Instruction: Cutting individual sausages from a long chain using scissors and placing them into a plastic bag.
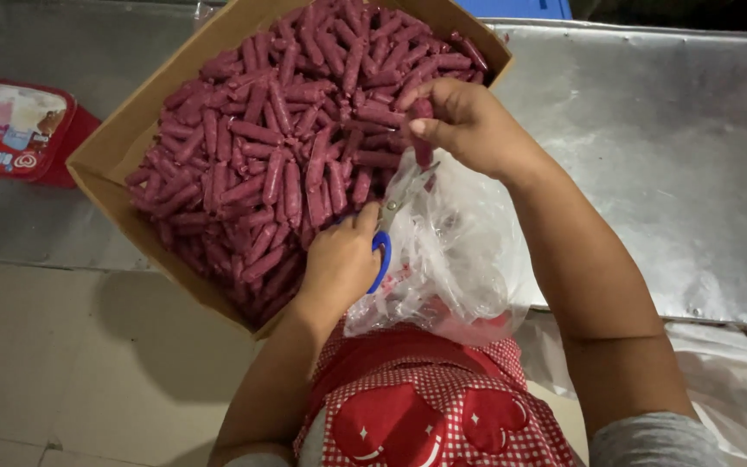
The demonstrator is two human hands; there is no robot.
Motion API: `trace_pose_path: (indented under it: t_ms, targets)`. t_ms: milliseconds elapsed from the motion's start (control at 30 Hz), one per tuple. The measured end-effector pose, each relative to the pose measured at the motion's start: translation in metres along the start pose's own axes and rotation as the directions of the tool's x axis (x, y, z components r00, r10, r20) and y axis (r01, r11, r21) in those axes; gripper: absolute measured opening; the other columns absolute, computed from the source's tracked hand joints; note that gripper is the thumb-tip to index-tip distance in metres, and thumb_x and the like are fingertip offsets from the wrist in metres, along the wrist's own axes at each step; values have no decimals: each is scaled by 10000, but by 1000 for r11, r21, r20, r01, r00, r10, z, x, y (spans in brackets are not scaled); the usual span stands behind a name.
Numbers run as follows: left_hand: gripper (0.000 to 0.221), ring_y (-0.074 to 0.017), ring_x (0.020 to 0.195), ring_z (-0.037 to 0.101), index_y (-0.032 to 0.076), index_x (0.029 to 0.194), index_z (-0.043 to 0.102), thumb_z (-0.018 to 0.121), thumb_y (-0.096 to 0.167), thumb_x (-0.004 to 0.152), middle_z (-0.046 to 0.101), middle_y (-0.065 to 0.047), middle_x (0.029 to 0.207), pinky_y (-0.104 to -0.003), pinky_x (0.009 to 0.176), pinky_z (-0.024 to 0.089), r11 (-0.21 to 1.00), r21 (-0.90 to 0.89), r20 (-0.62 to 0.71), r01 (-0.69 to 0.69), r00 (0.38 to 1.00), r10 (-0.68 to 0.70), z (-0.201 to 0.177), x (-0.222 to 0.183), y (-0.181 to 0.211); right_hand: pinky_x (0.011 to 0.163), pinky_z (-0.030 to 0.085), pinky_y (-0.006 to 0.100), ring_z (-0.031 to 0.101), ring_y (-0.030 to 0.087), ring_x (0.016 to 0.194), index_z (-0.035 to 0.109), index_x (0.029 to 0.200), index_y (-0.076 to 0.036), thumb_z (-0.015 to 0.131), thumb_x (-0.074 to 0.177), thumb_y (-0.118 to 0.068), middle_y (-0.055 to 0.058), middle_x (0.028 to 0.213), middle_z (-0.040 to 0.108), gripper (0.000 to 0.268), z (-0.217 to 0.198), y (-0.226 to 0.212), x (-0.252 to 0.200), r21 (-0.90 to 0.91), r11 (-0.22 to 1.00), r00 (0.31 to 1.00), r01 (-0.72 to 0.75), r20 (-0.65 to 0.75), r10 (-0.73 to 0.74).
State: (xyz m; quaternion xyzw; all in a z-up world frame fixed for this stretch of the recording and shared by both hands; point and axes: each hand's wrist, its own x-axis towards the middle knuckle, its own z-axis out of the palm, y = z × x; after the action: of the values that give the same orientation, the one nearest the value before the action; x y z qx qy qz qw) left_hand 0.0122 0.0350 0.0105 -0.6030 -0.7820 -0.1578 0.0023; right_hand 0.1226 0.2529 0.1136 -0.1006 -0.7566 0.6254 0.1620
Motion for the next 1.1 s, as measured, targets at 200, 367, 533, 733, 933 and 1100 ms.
trace_pose_path:
  t_ms: [200,367,533,733,933,1100]
  targets:
    - [596,-394,661,689,59,1385,530,633,62,797,712,-167,862,-492,580,550,1000,-12,25,-2,1000,2,5,-1,-10,653,572,272,664,149,693,564,1185,-31,588,1039,-38,116,914,711,148,7,7,11,-72,997,999,-31,-22,29]
    - [566,-405,632,692,29,1429,522,510,5,864,724,-162,819,-529,531,536,1000,-14,75,8,997,-7,4,-1,-18,662,538,256,620,112,694,572,1168,-50,577,1047,-11,57,849,657,127,12,8,26,-102,994,999,-49,-3,49]
    - [576,-482,724,695,61,1430,515,542,10,857,734,-231,854,-593,662,536,988,-105,152,114,984,-97,-2,-2,-23,514,499,245,626,128,566,561,1094,-47,586,1040,-5,43,744,618,72,17,5,44,-150,989,1000,-3,-26,-1]
    - [533,-463,915,696,69,1446,506,559,58,916,735,-222,1067,-548,770,535,916,-259,267,307,934,-238,-22,-3,-21,823,484,347,554,219,938,514,1470,-104,718,1043,-292,96,1053,505,509,16,19,46,-649,752,922,112,-214,-322]
    - [521,-408,921,739,141,1377,577,681,171,867,751,-200,951,-525,798,586,932,-234,200,276,952,-232,5,-8,-33,828,551,361,634,155,831,720,985,-59,720,923,-86,45,856,728,67,51,26,-58,-234,969,989,-83,100,109]
    - [516,-373,938,741,144,1380,569,670,178,875,756,-177,992,-505,808,591,936,-237,175,261,959,-223,10,-12,-32,882,550,472,699,369,1013,694,1144,-107,724,846,-63,147,1066,711,302,49,140,-71,-582,811,991,-55,-132,-28]
